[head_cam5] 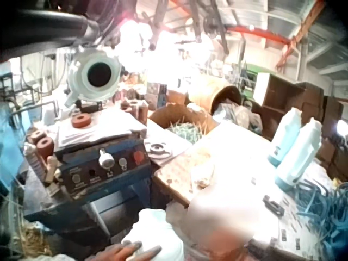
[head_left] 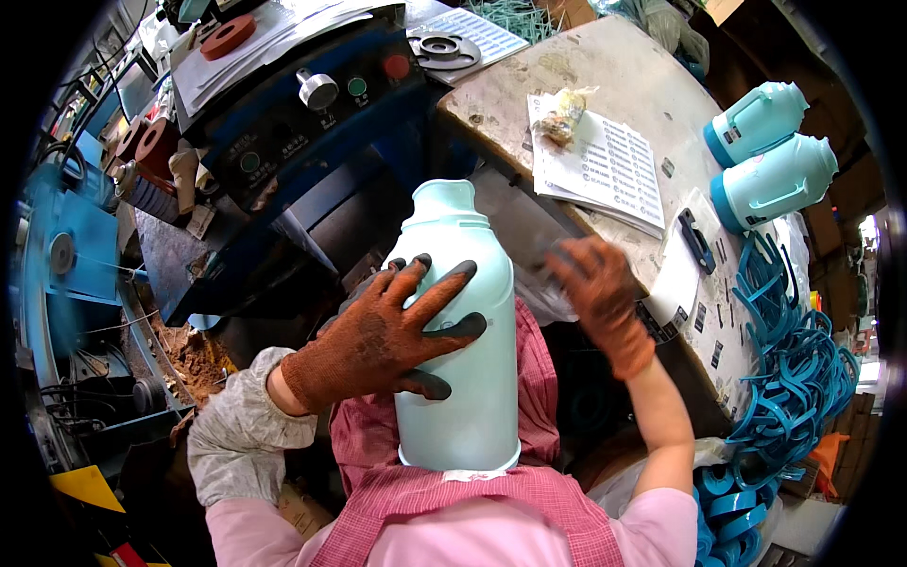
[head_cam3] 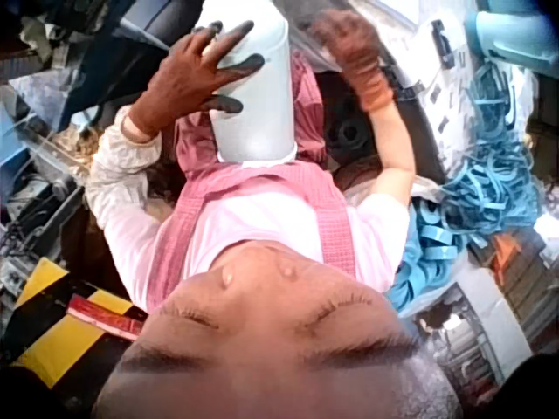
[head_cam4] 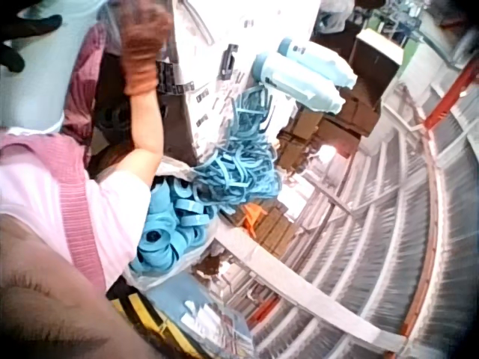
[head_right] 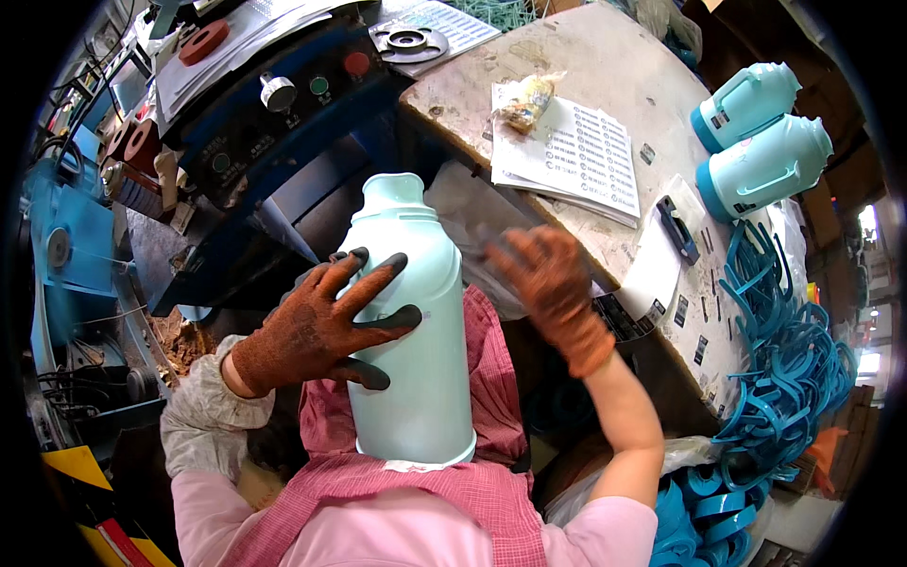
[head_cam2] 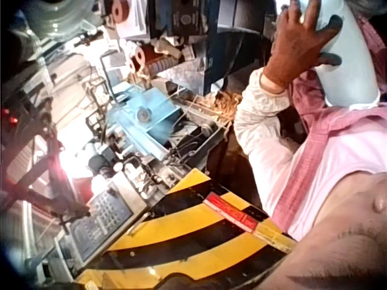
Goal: The person assembles light blue plastic pitchers by attaching blue lids and handles. They wipe the pitcher bodies with a cloth, apply labels, and place the finished units on a table. The process is repeated for multiple units in a factory setting.
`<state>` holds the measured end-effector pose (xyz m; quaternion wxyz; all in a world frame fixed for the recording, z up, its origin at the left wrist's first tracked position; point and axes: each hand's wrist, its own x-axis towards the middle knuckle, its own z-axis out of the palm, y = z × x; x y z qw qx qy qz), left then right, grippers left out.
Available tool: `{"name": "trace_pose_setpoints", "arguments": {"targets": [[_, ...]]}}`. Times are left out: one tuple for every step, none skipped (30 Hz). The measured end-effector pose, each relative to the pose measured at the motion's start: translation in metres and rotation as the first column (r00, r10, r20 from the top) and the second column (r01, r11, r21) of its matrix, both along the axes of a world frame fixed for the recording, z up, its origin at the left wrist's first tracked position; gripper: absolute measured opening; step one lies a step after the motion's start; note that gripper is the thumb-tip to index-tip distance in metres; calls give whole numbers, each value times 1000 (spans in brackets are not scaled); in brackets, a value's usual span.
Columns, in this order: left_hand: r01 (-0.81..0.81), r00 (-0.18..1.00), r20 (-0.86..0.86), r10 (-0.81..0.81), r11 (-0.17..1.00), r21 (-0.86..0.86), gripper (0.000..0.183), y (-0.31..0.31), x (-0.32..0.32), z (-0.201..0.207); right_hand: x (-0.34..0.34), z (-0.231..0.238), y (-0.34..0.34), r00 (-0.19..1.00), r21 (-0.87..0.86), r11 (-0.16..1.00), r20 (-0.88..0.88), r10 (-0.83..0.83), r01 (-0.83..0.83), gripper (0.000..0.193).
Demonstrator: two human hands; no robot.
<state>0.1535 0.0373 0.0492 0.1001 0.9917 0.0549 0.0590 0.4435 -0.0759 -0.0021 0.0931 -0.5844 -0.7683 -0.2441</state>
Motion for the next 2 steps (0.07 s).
{"name": "trace_pose_setpoints", "arguments": {"targets": [[14,998,-56,-13,1000,12,83,-1,5,6,32,-9,10,998,28,999,47,-46,45,41],[21,996,-90,-19,1000,21,84,-1,8,8,35,-5,14,998,36,999,55,-35,33,41]]}}
